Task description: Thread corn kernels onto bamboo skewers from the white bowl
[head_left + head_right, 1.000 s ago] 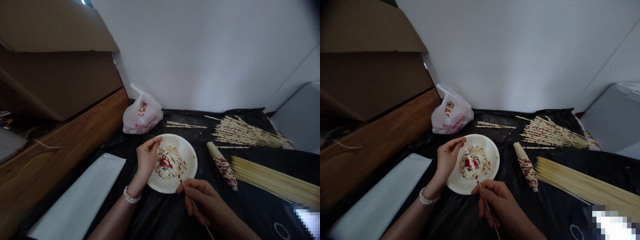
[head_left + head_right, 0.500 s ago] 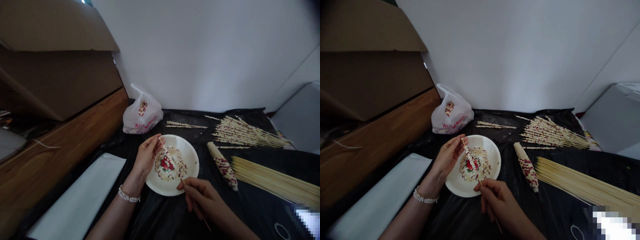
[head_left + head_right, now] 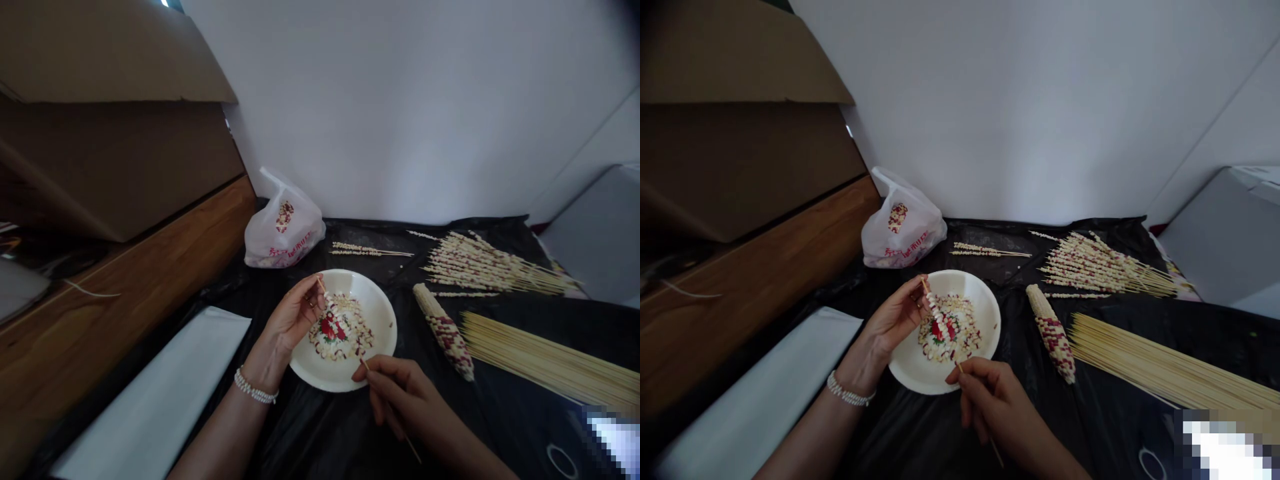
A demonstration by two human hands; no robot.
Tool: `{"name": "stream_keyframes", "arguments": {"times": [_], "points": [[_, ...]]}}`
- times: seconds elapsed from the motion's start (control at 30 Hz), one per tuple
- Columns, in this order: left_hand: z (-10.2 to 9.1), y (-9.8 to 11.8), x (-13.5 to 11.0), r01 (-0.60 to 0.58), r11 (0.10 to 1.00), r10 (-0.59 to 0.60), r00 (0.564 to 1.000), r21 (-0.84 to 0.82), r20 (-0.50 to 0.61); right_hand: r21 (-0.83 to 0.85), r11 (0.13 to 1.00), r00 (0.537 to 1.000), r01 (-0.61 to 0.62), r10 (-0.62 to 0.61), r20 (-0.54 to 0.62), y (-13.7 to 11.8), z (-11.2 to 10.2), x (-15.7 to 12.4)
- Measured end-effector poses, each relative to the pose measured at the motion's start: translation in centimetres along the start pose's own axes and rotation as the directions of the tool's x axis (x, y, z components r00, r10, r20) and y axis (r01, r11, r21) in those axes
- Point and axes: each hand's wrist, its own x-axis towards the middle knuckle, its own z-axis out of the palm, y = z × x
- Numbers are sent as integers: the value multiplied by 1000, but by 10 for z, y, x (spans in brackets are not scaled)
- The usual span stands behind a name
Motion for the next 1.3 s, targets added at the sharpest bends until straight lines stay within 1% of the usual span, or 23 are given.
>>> {"name": "stream_keyframes", "arguments": {"times": [0.1,0.17,0.33,0.47,0.57,0.63,0.73,0.8,0.87,0.9,0.93,0.97,1.0,1.07,1.1,1.13,1.17,1.2,1.3], "points": [[0,1,0,30,1000,-30,999,0,19,-18,1000,1000,-2,2,7,0,0,-1],[-1,1,0,29,999,-30,999,17,34,-34,999,1000,0,0,2,1,0,-2],[-1,0,-1,-6,988,4,1000,157,14,-60,998,1000,1,-2,-20,1,2,-2],[-1,-4,-3,-20,959,9,999,282,38,-100,995,999,4,-8,-39,-2,3,-2],[-2,-6,-3,-9,955,-9,998,297,60,-110,994,998,9,-15,-55,-3,4,-1],[-2,-7,-3,-22,947,2,998,319,62,-107,994,998,9,-16,-62,-3,3,-1],[-2,-7,-4,-66,906,49,997,418,52,-90,996,998,8,-15,-69,-2,2,-1],[-2,-7,-3,-110,852,89,994,513,64,-80,997,996,13,-20,-84,-2,-1,0],[-5,-8,-1,-190,750,148,982,634,119,-77,996,994,34,-41,-98,-2,-3,0],[-7,-10,0,-242,670,179,970,702,163,-77,996,993,46,-54,-103,-2,-4,0],[-10,-11,2,-297,567,205,954,769,217,-78,995,992,56,-64,-105,-3,-5,0],[-14,-13,3,-343,445,216,937,827,273,-77,995,992,64,-72,-107,-3,-6,0],[-17,-15,5,-384,304,223,919,872,326,-73,995,991,67,-75,-109,-4,-6,0],[-23,-19,6,-426,13,205,887,905,414,-65,996,991,63,-70,-114,-5,-7,1],[-25,-21,5,-431,-106,179,878,896,444,-61,996,991,62,-69,-116,-5,-7,1],[-26,-22,5,-431,-199,149,875,880,462,-57,997,991,60,-67,-119,-5,-7,1],[-26,-23,4,-428,-266,120,874,864,470,-54,997,991,61,-67,-120,-5,-7,1],[-26,-23,2,-425,-308,99,876,851,473,-51,997,991,62,-67,-119,-4,-7,1],[-22,-24,-2,-424,-365,45,881,829,470,-48,997,991,67,-72,-115,-3,-8,2]]}}
